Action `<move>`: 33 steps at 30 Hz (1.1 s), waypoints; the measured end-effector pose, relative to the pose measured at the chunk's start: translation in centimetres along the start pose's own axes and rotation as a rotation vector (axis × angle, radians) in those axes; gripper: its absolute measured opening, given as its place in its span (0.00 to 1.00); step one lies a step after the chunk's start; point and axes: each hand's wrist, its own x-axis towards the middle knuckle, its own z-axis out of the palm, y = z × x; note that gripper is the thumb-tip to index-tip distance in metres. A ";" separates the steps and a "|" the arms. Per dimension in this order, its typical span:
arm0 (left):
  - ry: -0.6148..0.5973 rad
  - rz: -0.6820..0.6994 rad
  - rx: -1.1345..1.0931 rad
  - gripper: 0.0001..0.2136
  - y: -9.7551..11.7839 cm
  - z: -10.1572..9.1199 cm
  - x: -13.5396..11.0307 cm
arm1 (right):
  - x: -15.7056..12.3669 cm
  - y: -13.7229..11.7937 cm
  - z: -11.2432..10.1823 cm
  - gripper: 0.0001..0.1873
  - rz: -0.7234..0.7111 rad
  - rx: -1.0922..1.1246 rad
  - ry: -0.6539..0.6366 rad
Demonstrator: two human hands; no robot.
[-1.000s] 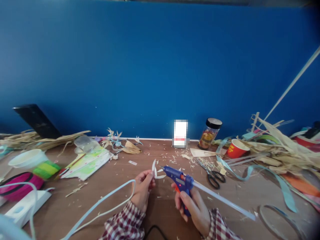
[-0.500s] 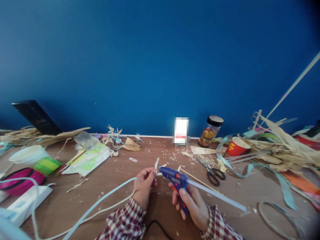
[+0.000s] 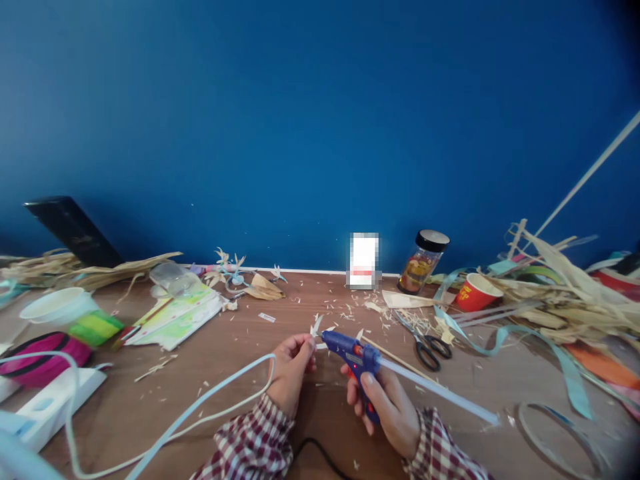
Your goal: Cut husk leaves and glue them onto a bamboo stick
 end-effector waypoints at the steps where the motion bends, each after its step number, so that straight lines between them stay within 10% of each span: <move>1: -0.002 -0.001 -0.002 0.12 0.0 0.0 0.0 | 0.0 0.0 0.0 0.24 0.001 0.001 0.001; 33: 0.024 0.016 -0.013 0.13 0.1 0.1 0.2 | 0.2 1.5 -1.3 0.24 -0.002 -0.160 0.021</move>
